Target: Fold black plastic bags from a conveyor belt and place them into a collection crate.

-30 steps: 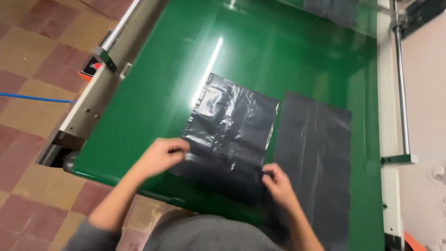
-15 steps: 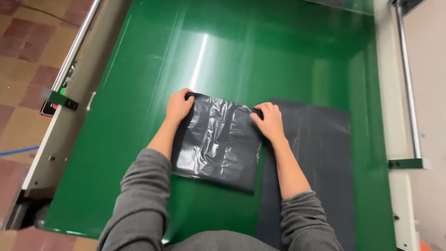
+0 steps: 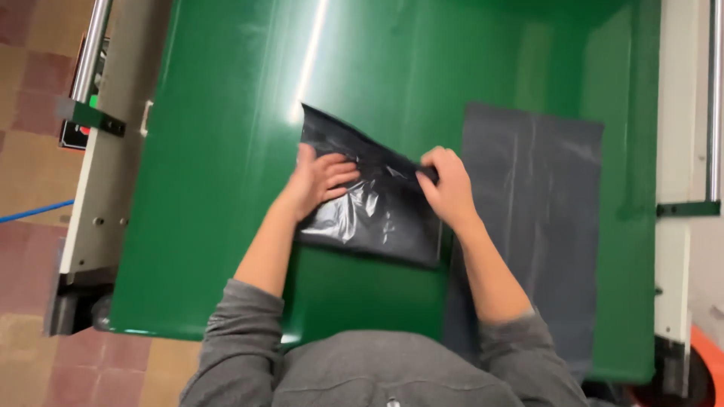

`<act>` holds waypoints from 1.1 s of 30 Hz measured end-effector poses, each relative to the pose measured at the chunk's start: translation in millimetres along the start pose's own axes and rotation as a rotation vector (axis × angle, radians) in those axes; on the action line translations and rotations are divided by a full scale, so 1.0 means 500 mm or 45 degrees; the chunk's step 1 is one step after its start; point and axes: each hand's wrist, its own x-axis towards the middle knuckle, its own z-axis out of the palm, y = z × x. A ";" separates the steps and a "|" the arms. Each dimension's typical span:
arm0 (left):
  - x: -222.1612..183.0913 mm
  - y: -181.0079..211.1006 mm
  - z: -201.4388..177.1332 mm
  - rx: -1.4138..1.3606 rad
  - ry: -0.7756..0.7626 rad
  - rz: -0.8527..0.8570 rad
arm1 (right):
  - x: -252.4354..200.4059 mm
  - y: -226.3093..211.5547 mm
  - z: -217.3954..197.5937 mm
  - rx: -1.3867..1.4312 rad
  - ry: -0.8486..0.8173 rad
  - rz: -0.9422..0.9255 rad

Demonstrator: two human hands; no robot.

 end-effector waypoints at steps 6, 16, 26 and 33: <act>-0.068 -0.028 -0.135 -0.354 0.059 0.001 | -0.243 -0.073 0.035 -0.148 0.074 -0.198; -0.310 -0.035 -0.005 1.699 0.377 1.229 | -0.326 -0.095 0.087 -0.384 0.237 -0.169; -0.288 -0.068 0.057 2.666 -0.603 0.648 | -0.362 -0.261 0.252 -0.229 -0.033 -0.408; -0.099 -0.054 0.056 1.391 -0.740 -0.211 | -0.465 -0.194 0.289 0.561 0.062 0.581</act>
